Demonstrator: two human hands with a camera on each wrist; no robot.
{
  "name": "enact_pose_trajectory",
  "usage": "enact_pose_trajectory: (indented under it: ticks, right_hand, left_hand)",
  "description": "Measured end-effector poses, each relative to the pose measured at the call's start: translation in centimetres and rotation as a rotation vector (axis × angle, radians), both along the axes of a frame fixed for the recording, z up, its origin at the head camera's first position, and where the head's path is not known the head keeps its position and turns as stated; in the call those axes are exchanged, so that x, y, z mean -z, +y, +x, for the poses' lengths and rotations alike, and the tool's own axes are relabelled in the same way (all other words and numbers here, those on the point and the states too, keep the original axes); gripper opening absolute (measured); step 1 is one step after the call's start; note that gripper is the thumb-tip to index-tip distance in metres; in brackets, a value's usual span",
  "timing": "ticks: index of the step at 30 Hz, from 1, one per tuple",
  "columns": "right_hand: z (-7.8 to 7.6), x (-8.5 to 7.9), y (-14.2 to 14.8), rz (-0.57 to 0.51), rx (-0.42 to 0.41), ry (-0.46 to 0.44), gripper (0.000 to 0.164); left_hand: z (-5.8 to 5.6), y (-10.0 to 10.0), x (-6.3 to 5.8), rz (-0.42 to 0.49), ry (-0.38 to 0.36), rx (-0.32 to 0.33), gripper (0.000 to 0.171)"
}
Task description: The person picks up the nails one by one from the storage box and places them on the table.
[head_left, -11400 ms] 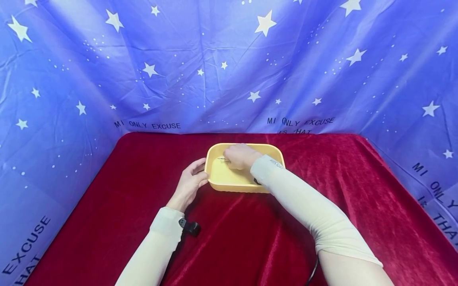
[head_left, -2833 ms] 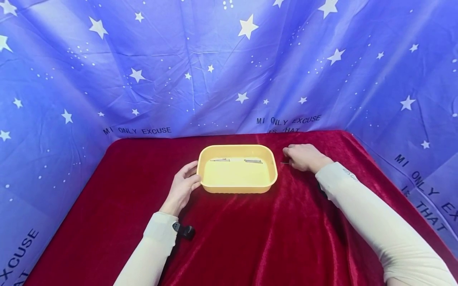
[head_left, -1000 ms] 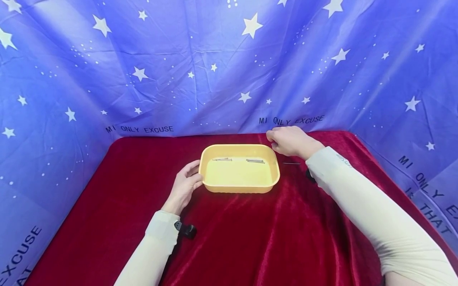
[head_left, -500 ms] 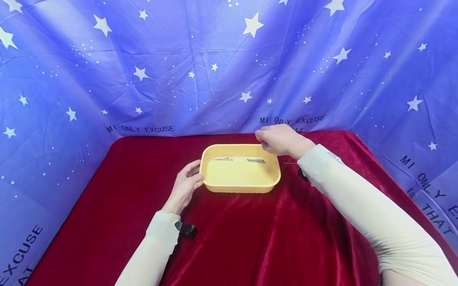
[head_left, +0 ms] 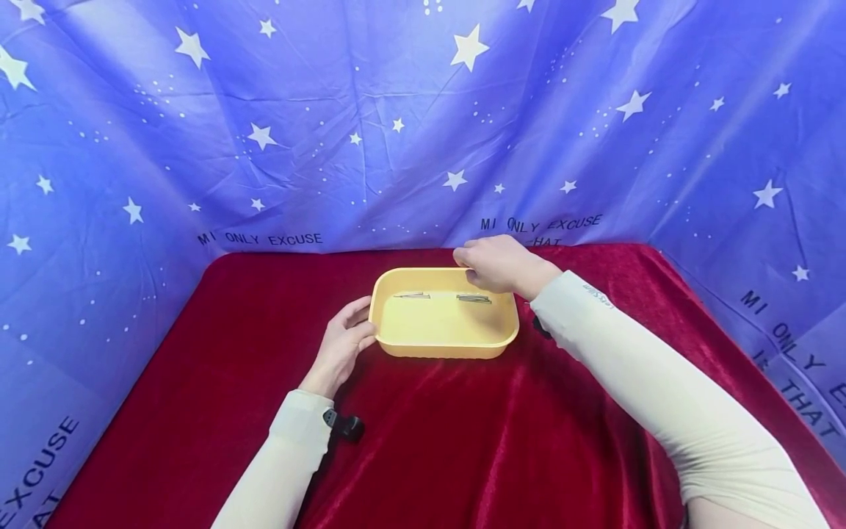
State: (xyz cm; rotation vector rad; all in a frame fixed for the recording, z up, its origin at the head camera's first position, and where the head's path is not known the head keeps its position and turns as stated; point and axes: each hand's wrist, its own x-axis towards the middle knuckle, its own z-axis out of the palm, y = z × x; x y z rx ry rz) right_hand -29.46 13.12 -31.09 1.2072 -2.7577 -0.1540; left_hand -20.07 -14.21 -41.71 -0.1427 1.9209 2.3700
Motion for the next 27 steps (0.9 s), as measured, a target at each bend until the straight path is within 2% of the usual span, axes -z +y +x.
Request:
enact_pose_trajectory:
  ticks: [10, 16, 27]
  right_hand:
    - [0.4, 0.2, -2.1, -0.011, -0.045, -0.001, 0.010]
    - [0.1, 0.4, -3.5, 0.027, -0.032, -0.045, 0.010]
    - [-0.4, 1.3, -5.4, 0.043, -0.064, -0.058, 0.009]
  left_hand:
    - [0.1, 0.0, -0.1, 0.002, 0.002, 0.006, 0.063]
    - [0.0, 0.0, -0.1, 0.002, 0.003, 0.008, 0.062]
    - [0.1, 0.0, -0.2, 0.021, -0.005, -0.001, 0.062]
